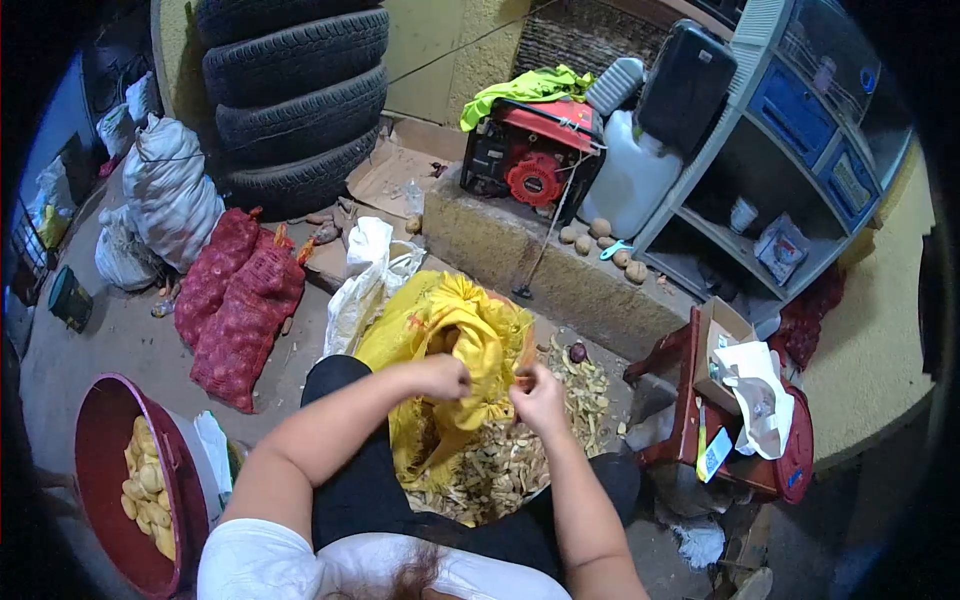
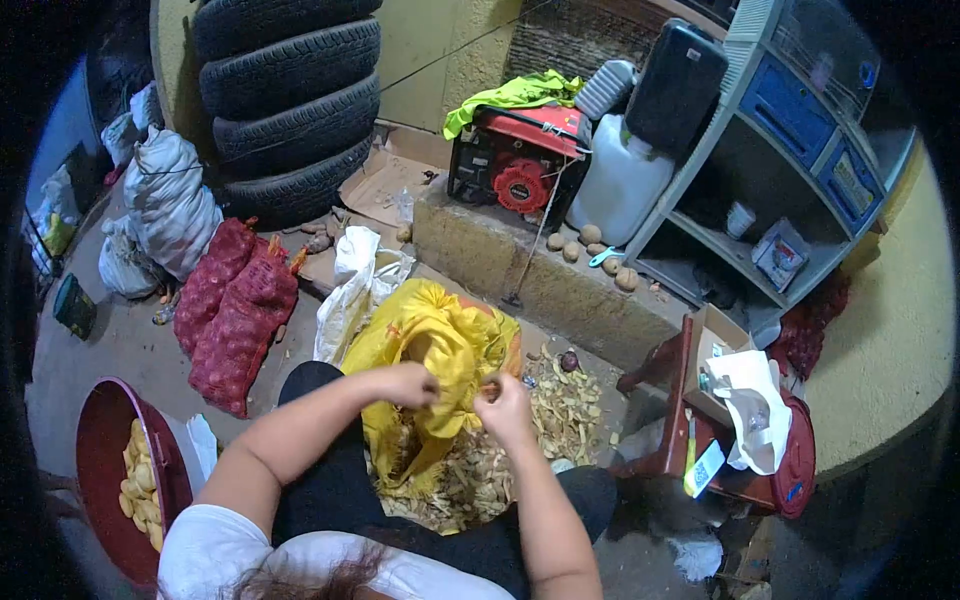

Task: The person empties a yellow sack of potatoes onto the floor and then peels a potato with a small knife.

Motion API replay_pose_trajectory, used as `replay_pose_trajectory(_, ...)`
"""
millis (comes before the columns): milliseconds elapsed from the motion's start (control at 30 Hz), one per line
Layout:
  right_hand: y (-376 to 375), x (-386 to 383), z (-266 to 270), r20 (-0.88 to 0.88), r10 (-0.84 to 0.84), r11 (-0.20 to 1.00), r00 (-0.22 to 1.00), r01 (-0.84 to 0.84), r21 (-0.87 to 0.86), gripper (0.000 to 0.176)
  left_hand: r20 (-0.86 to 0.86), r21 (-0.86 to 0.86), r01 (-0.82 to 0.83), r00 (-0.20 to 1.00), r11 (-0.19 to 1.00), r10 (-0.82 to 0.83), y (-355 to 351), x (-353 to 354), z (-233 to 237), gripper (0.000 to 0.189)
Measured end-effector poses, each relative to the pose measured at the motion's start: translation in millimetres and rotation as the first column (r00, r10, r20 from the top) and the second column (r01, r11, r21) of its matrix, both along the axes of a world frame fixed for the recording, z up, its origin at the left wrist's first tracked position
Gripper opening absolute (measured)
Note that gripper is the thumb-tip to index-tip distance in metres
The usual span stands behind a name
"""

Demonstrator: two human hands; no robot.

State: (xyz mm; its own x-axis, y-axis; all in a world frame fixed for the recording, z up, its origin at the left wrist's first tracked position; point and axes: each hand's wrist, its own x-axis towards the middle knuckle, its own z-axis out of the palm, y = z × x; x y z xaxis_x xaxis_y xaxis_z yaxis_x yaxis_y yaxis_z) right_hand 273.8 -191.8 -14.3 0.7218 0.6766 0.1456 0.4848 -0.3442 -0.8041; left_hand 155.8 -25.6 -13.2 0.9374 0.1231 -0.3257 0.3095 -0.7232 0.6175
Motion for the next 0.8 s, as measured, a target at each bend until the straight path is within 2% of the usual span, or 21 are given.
replay_pose_trajectory(33,4.6,-4.5,12.3,-0.183,0.229,0.96,0.956,-0.252,-0.119,0.044,-0.109,0.098,0.03,0.994,0.995,-0.019,20.0,4.8,-16.9,0.025)
replay_pose_trajectory(67,10.3,-8.4,19.7,-0.378,0.411,0.846,0.83,-0.501,-0.181,0.048,-0.161,0.171,0.042,0.987,0.984,-0.015,31.3,6.4,-20.5,0.022)
replay_pose_trajectory(100,18.7,-16.4,20.3,-0.348,0.578,0.677,0.738,-0.672,-0.3,0.059,-0.103,0.185,0.006,0.995,0.983,0.013,37.9,9.0,-15.3,0.021)
replay_pose_trajectory(133,27.4,-23.2,-10.0,-0.253,0.718,0.57,0.648,-0.756,-0.321,0.067,-0.045,0.2,-0.031,0.998,0.979,0.041,43.8,11.2,-10.1,0.02)
replay_pose_trajectory(200,49.3,-40.8,-23.4,-0.108,0.816,0.367,0.569,-0.652,-0.663,0.073,0.081,-0.053,-0.1,0.991,0.994,0.104,54.1,22.4,-12.8,0.019)
replay_pose_trajectory(233,57.2,-40.6,-29.3,-0.088,0.79,0.355,0.607,-0.57,-0.741,0.072,0.146,-0.159,-0.142,0.975,0.977,0.166,53.5,24.9,-15.7,0.017)
replay_pose_trajectory(267,67.2,-37.2,-38.8,-0.061,0.764,0.339,0.642,-0.479,-0.81,0.071,0.141,-0.158,-0.147,0.975,0.977,0.169,55.4,26.9,-21.5,0.017)
replay_pose_trajectory(300,76.9,-22.9,-77.2,0.109,0.753,0.41,0.649,-0.334,-0.849,0.052,0.139,-0.013,-0.11,0.984,0.994,0.111,58.5,30.2,-31.0,0.018)
replay_pose_trajectory(333,85.2,-4.7,-102.7,0.176,0.68,0.418,0.712,-0.18,-0.89,0.033,0.129,0.13,-0.069,0.99,0.989,0.053,61.8,31.6,-37.5,0.018)
replay_pose_trajectory(367,75.4,15.1,-94.8,0.206,0.683,0.409,0.701,-0.134,-0.903,0.026,-0.003,0.205,0.002,1.0,0.979,-0.001,65.2,26.3,-41.7,0.025)
replay_pose_trajectory(400,71.1,38.8,-93.9,0.208,0.631,0.407,0.747,-0.092,-0.909,0.026,-0.011,0.202,0.0,1.0,0.979,0.002,67.1,18.3,-47.0,0.025)
replay_pose_trajectory(433,66.0,65.4,-88.3,0.147,0.508,0.348,0.849,-0.046,-0.936,0.031,-0.153,0.458,-0.007,0.985,0.889,0.086,68.6,9.3,-52.7,0.03)
replay_pose_trajectory(467,56.3,84.5,-62.7,0.134,0.426,0.309,0.895,-0.005,-0.951,0.036,-0.263,0.678,0.037,0.945,0.734,0.196,71.6,1.5,-57.2,0.035)
replay_pose_trajectory(500,40.2,110.1,-54.8,0.177,0.378,0.346,0.909,0.039,-0.938,0.039,-0.189,0.764,-0.06,0.931,0.642,0.311,81.6,-5.8,-61.1,0.04)
replay_pose_trajectory(533,27.0,119.4,-26.8,0.162,0.354,0.327,0.921,0.041,-0.944,0.04,-0.099,0.832,-0.152,0.906,0.534,0.411,90.6,-6.5,-62.7,0.046)
replay_pose_trajectory(567,13.2,133.8,-22.9,0.151,0.301,0.358,0.942,0.035,-0.933,0.039,-0.1,0.83,-0.145,0.911,0.539,0.4,95.6,1.6,-54.3,0.046)
replay_pose_trajectory(600,7.6,131.2,-16.3,0.151,0.293,0.355,0.944,0.04,-0.934,0.039,-0.141,0.708,-0.173,0.915,0.685,0.377,100.3,9.9,-39.2,0.059)
replay_pose_trajectory(633,1.5,126.1,-9.3,0.165,0.275,0.435,0.947,0.031,-0.9,0.037,-0.177,0.56,-0.198,0.92,0.804,0.349,99.0,14.7,-26.3,0.073)
replay_pose_trajectory(700,-4.0,104.8,5.5,0.187,0.264,0.556,0.946,0.009,-0.831,0.033,0.009,0.445,-0.308,0.941,0.841,0.34,46.8,17.6,-19.4,0.093)
replay_pose_trajectory(733,-3.4,92.3,10.4,0.179,0.254,0.552,0.95,0.01,-0.834,0.033,0.013,0.36,-0.341,0.933,0.868,0.36,21.8,16.7,-36.4,0.102)
replay_pose_trajectory(800,-2.2,75.2,17.0,0.15,0.31,0.601,0.939,-0.071,-0.796,0.027,-0.237,0.397,-0.26,0.897,0.88,0.372,-9.0,18.7,-48.6,0.096)
